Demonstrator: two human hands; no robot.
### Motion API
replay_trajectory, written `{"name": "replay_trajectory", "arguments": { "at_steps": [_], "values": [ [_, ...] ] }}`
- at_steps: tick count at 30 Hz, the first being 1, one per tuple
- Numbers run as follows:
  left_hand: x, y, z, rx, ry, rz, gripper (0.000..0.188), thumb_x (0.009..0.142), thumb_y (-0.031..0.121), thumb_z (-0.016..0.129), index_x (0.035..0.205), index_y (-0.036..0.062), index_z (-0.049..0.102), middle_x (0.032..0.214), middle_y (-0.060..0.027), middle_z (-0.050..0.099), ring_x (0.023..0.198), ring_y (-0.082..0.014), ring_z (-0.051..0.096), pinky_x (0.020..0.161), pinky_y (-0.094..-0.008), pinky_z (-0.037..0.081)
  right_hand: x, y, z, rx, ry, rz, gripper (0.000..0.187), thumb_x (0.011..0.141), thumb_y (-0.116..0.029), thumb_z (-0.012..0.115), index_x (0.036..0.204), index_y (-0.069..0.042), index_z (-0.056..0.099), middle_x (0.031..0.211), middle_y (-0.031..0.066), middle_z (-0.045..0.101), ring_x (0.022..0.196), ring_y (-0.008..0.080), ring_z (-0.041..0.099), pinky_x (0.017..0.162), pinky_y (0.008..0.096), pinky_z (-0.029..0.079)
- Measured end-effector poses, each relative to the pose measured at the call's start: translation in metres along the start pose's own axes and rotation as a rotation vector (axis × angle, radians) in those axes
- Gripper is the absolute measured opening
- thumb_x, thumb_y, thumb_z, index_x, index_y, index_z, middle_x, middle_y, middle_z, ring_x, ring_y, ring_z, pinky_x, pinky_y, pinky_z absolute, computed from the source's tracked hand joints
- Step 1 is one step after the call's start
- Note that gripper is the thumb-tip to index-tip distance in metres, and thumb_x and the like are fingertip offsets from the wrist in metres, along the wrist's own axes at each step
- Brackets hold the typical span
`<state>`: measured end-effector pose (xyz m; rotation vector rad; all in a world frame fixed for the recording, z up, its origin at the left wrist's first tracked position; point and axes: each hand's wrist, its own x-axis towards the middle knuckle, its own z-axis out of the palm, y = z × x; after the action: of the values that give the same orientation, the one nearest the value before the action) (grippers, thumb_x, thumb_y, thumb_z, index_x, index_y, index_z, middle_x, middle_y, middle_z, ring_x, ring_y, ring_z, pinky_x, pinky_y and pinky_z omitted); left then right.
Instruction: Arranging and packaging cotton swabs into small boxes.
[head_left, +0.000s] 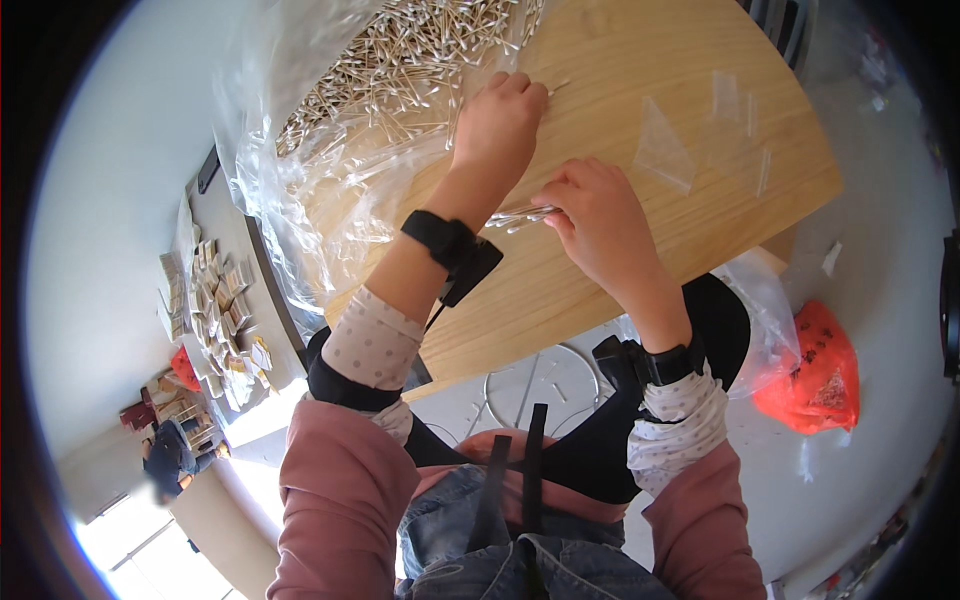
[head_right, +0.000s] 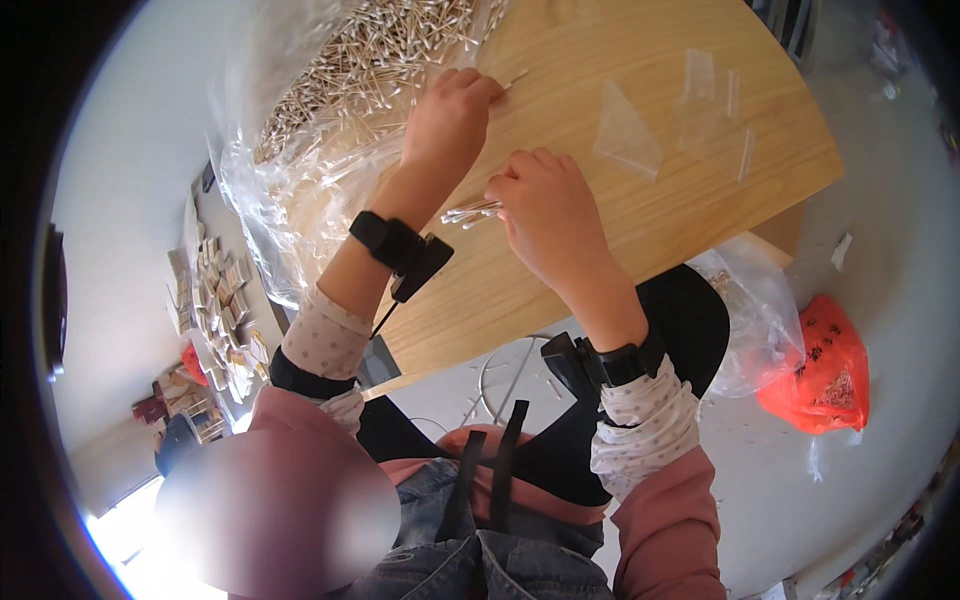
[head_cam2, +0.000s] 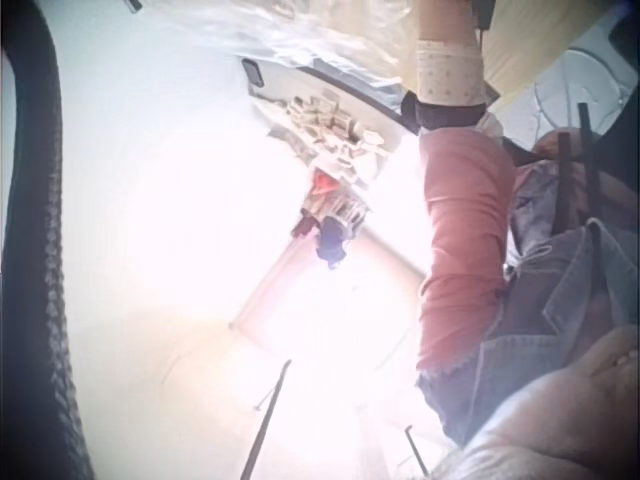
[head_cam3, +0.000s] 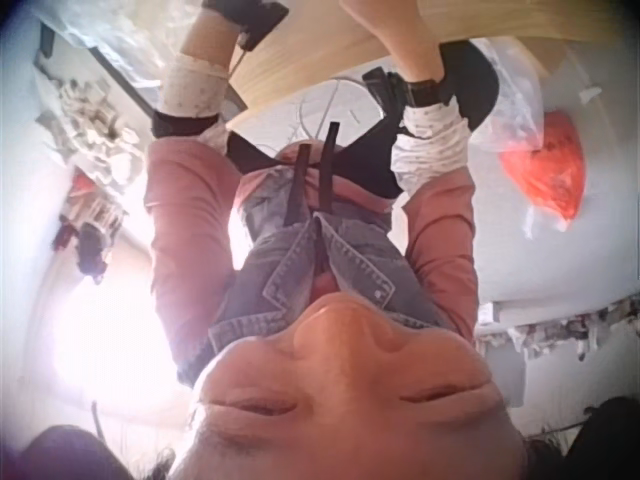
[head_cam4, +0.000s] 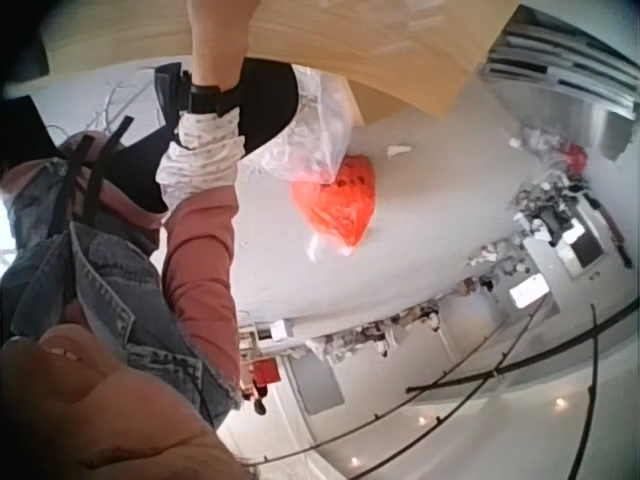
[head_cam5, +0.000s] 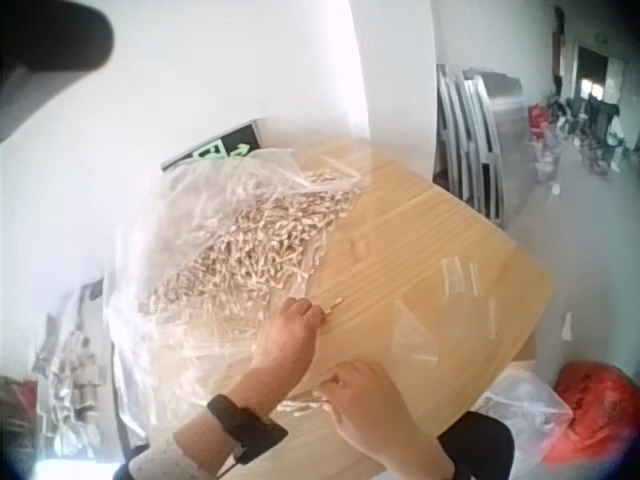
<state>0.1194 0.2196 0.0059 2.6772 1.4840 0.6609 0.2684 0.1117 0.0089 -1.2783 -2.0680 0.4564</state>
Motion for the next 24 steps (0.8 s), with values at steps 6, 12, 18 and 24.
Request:
{"name": "replay_trajectory", "arguments": {
  "at_steps": [6,12,18,24],
  "values": [
    [-0.089,0.022,-0.043,-0.252,-0.063,0.01,0.017,0.081,0.0,0.067,0.097,0.0062,0.07,0.092,-0.0081,0.067,0.09,-0.0288,0.065,0.076,-0.0408,0.055,0.003,-0.008,-0.005,-0.065,0.039,0.028,0.018,0.076,-0.003,0.072,0.094,-0.006,0.068,0.094,0.0065,0.063,0.102,0.0271,0.058,0.09,0.0396,0.046],
    [-0.073,-0.002,-0.066,-0.283,0.137,-0.315,0.012,0.088,0.001,0.07,0.101,0.0023,0.068,0.088,-0.012,0.07,0.082,-0.0269,0.069,0.074,-0.0375,0.054,-0.001,-0.007,0.003,0.009,0.008,-0.044,0.028,0.073,-0.001,0.077,0.099,-0.007,0.067,0.1,0.0063,0.065,0.104,0.0283,0.058,0.091,0.0411,0.047],
    [-0.025,-0.056,-0.046,-0.066,-0.036,-0.545,0.032,0.084,0.031,0.078,0.095,0.0025,0.069,0.088,-0.0127,0.072,0.084,-0.0287,0.071,0.074,-0.0406,0.054,0.002,-0.007,0.011,0.012,-0.02,-0.055,0.018,0.075,-0.002,0.076,0.091,-0.008,0.067,0.095,0.0044,0.065,0.099,0.0272,0.059,0.09,0.0401,0.047],
    [-0.006,-0.053,-0.042,0.009,-0.244,-0.692,0.038,0.082,0.041,0.075,0.087,0.0028,0.073,0.084,-0.0148,0.074,0.083,-0.0323,0.072,0.073,-0.0444,0.054,0.0,-0.011,0.019,0.035,-0.004,-0.142,0.008,0.076,-0.004,0.069,0.084,-0.006,0.068,0.089,0.0059,0.063,0.095,0.027,0.059,0.086,0.0395,0.047]
  ]
}}
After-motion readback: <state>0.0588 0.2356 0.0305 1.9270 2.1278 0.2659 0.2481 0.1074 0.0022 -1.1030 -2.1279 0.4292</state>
